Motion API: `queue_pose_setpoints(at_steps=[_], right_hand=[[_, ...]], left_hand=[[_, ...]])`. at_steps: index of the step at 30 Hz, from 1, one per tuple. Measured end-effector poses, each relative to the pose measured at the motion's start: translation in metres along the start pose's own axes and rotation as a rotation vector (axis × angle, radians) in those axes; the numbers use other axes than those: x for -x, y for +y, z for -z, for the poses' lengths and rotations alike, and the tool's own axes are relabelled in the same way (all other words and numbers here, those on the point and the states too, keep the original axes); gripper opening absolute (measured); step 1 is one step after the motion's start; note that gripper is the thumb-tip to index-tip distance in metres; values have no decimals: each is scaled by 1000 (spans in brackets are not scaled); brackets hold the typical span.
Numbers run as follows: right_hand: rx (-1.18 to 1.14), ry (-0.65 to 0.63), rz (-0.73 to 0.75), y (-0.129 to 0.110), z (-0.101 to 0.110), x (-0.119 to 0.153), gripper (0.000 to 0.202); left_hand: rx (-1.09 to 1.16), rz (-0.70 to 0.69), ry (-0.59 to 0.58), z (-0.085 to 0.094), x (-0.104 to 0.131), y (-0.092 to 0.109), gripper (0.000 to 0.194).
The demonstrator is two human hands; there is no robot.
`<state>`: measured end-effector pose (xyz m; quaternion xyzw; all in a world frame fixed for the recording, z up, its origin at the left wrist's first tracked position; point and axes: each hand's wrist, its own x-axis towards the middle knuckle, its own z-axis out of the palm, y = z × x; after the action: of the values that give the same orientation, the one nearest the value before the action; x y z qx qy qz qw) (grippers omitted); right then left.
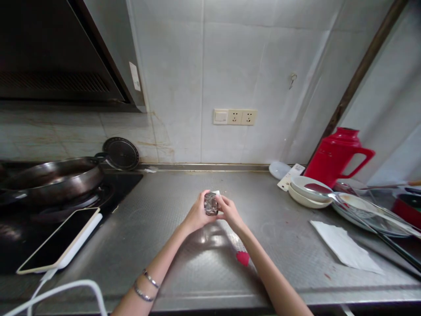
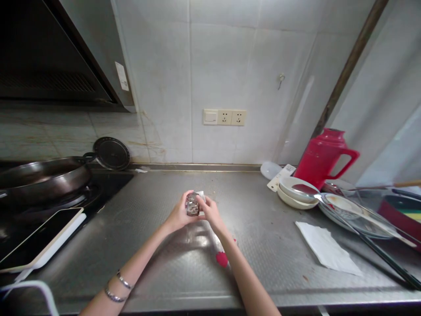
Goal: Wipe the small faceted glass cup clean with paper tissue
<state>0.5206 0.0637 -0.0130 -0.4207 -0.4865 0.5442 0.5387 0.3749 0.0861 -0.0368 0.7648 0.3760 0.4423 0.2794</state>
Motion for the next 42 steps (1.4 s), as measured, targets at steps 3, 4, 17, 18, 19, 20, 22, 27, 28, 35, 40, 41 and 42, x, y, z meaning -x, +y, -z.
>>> queue_pose_setpoints(at_steps=[3, 4, 17, 18, 19, 20, 22, 27, 28, 35, 40, 41, 42], right_hand=[[29, 60, -85, 1, 4, -3, 51], [74, 96, -73, 2, 6, -4, 51], [535, 258, 676, 1, 11, -3, 33], [528, 227, 683, 1, 9, -2, 32], [525, 207, 693, 1, 7, -1, 31], [525, 202, 703, 1, 6, 1, 30], [530, 216, 719, 0, 5, 3, 28], [508, 229, 755, 1, 1, 7, 24], [502, 225, 762, 1, 0, 8, 24], [392, 188, 626, -8, 4, 14, 28], [393, 375, 531, -17, 6, 5, 38], [423, 395, 534, -17, 5, 3, 39], [459, 393, 538, -17, 4, 2, 40]], left_hand=[[56, -7, 11, 0, 0, 0, 88], [78, -7, 9, -1, 0, 0, 87], [94, 20, 5, -5, 2, 1, 86], [98, 20, 10, -6, 2, 0, 86], [104, 18, 13, -6, 2, 0, 86], [112, 14, 15, -7, 2, 0, 85], [132, 11, 23, -7, 2, 1, 83], [226, 18, 63, -8, -1, 4, 78], [243, 24, 71, -8, -2, 3, 76], [261, 75, 79, -4, -4, 0, 78], [203, 82, 81, -3, -2, 1, 82], [186, 80, 70, -4, -1, 1, 82], [173, 75, 59, -5, 0, 1, 83]])
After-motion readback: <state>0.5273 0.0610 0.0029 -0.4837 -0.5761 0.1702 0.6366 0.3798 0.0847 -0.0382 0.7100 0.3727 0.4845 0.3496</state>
